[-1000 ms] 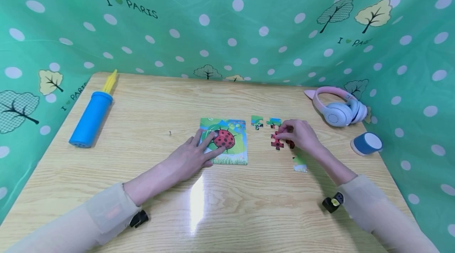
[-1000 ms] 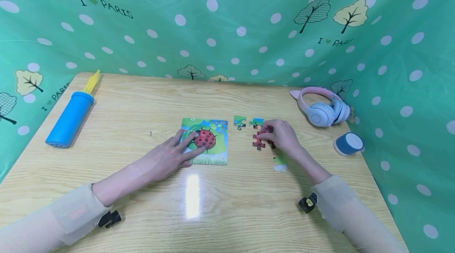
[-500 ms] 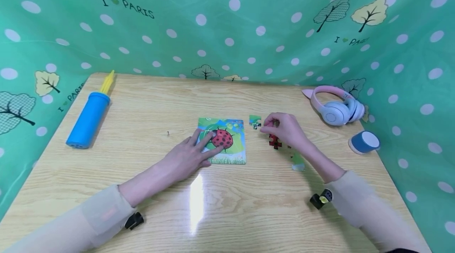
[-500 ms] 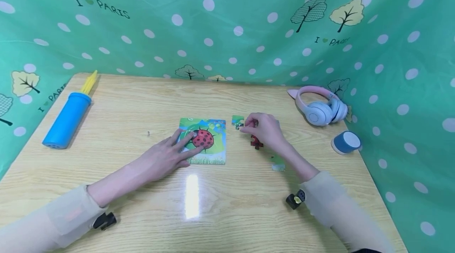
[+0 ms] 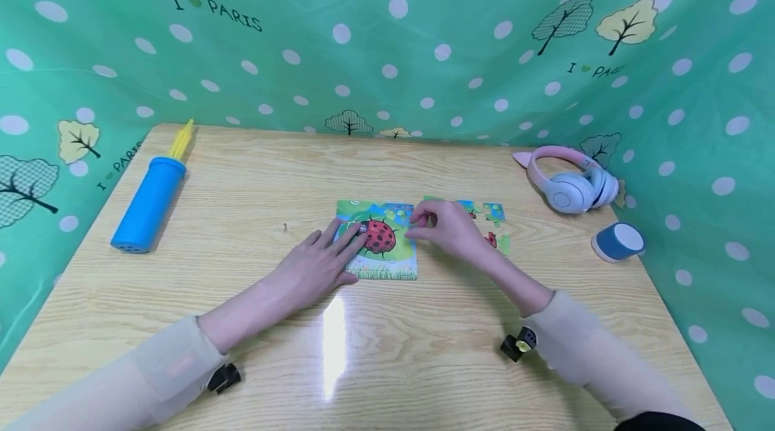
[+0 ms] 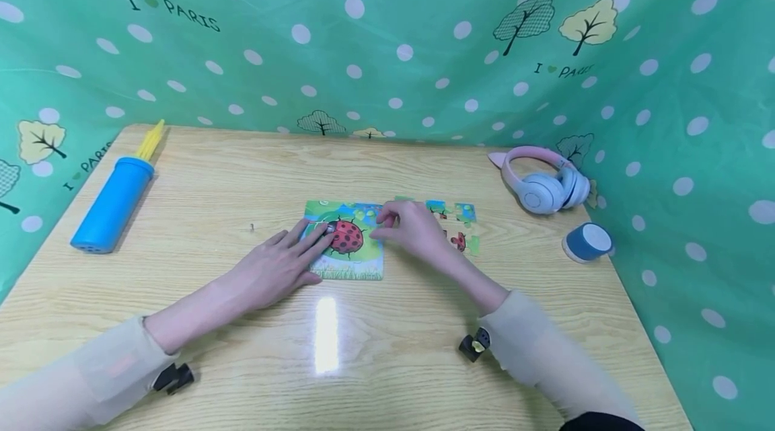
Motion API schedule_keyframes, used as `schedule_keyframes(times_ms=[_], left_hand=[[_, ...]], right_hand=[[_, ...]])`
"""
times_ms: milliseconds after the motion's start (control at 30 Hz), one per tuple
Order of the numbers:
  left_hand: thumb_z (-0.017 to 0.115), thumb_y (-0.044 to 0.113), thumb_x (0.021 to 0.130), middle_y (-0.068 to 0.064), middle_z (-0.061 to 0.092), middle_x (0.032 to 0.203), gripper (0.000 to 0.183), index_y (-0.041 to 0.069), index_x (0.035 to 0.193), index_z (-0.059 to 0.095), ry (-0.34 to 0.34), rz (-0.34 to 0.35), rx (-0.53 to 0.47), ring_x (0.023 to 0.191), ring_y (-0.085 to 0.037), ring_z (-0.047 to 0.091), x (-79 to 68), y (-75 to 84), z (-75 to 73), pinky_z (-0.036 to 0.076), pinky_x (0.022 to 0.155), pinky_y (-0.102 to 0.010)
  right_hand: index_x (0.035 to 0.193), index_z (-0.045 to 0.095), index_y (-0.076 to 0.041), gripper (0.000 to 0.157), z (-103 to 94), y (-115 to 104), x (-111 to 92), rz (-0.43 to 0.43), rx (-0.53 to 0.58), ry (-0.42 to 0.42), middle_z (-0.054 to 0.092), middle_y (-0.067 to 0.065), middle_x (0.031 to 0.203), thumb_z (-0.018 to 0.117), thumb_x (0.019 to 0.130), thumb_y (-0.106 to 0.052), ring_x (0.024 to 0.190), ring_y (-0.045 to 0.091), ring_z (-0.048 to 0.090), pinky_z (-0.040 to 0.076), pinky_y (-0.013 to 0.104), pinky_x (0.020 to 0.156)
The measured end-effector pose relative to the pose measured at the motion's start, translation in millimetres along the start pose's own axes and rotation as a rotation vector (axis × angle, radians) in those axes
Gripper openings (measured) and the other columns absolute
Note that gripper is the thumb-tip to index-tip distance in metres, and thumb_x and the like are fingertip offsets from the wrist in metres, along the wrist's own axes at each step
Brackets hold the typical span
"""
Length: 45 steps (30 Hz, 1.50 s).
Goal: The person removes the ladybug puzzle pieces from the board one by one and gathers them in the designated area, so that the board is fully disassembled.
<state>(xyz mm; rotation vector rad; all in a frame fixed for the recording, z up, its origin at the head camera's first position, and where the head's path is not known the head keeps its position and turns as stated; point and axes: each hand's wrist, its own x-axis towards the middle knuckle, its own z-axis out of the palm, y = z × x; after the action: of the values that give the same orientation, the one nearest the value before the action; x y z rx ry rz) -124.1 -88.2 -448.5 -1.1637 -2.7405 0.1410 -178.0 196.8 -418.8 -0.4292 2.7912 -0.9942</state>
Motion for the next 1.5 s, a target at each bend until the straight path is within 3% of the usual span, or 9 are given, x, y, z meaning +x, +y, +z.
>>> schedule_keyframes(times_ms=[233,433,600,700,900,1200,1500], left_hand=[[0.063,0.057,0.095,-0.014,0.051,0.158,0.075,0.011,0.152,0.051,0.032,0.031,0.002,0.144,-0.037,0.051,-4.2,-2.1,-0.6,0.057,0.102,-0.051],[0.066,0.046,0.098,-0.012,0.053,0.156,0.06,0.013,0.148,0.057,0.022,0.072,0.012,0.14,-0.033,0.056,-7.7,-3.8,-1.5,0.057,0.102,-0.047],[0.068,0.043,0.097,-0.012,0.056,0.154,0.055,0.014,0.144,0.061,0.034,0.075,-0.004,0.138,-0.033,0.058,-7.5,-4.5,-1.9,0.059,0.099,-0.045],[0.069,0.043,0.097,-0.012,0.057,0.153,0.055,0.013,0.143,0.062,0.04,0.074,-0.013,0.137,-0.033,0.059,-7.4,-4.6,-2.0,0.06,0.096,-0.044],[0.072,0.039,0.095,-0.013,0.059,0.15,0.054,0.011,0.141,0.064,0.076,0.082,-0.011,0.133,-0.035,0.062,-7.6,-3.1,-1.0,0.063,0.091,-0.042],[0.073,0.039,0.094,-0.015,0.064,0.144,0.053,0.008,0.137,0.066,0.092,0.106,0.036,0.129,-0.036,0.064,-5.2,0.1,-1.8,0.064,0.084,-0.037],[0.073,0.04,0.094,-0.015,0.065,0.142,0.052,0.008,0.135,0.067,0.1,0.115,0.049,0.126,-0.034,0.066,-4.3,-0.4,-1.0,0.064,0.079,-0.036]], right_hand=[[0.103,0.079,-0.013,0.028,16.6,-13,-2,-0.058,-0.057,-0.065,0.072,-0.001,0.088,0.088,0.081,-0.027,0.073,0.011,0.059,0.049,0.023,0.065],[0.112,0.079,-0.016,0.039,31.5,-25,-4,-0.098,-0.124,-0.109,0.074,-0.002,0.101,0.09,0.079,-0.035,0.083,0.013,0.061,0.051,0.027,0.069],[0.113,0.079,-0.017,0.043,41.6,-32,-6,-0.134,-0.17,-0.121,0.074,-0.002,0.109,0.091,0.076,-0.036,0.097,0.013,0.065,0.055,0.029,0.079],[0.111,0.079,-0.017,0.042,46.2,-34,-6,-0.143,-0.193,-0.125,0.073,-0.002,0.106,0.091,0.076,-0.037,0.096,0.013,0.064,0.055,0.028,0.078],[0.107,0.079,-0.015,0.041,51.5,-40,-8,-0.119,-0.214,-0.112,0.071,-0.002,0.099,0.092,0.075,-0.036,0.087,0.012,0.062,0.054,0.024,0.071],[0.107,0.077,-0.011,0.044,53.8,-46,-12,-0.072,-0.255,-0.081,0.073,0.002,0.102,0.091,0.076,-0.038,0.089,0.014,0.066,0.058,0.03,0.075],[0.103,0.075,-0.01,0.047,53.3,-55,-18,-0.035,-0.37,-0.058,0.067,0.001,0.095,0.09,0.076,-0.044,0.08,0.013,0.058,0.052,0.028,0.061]])
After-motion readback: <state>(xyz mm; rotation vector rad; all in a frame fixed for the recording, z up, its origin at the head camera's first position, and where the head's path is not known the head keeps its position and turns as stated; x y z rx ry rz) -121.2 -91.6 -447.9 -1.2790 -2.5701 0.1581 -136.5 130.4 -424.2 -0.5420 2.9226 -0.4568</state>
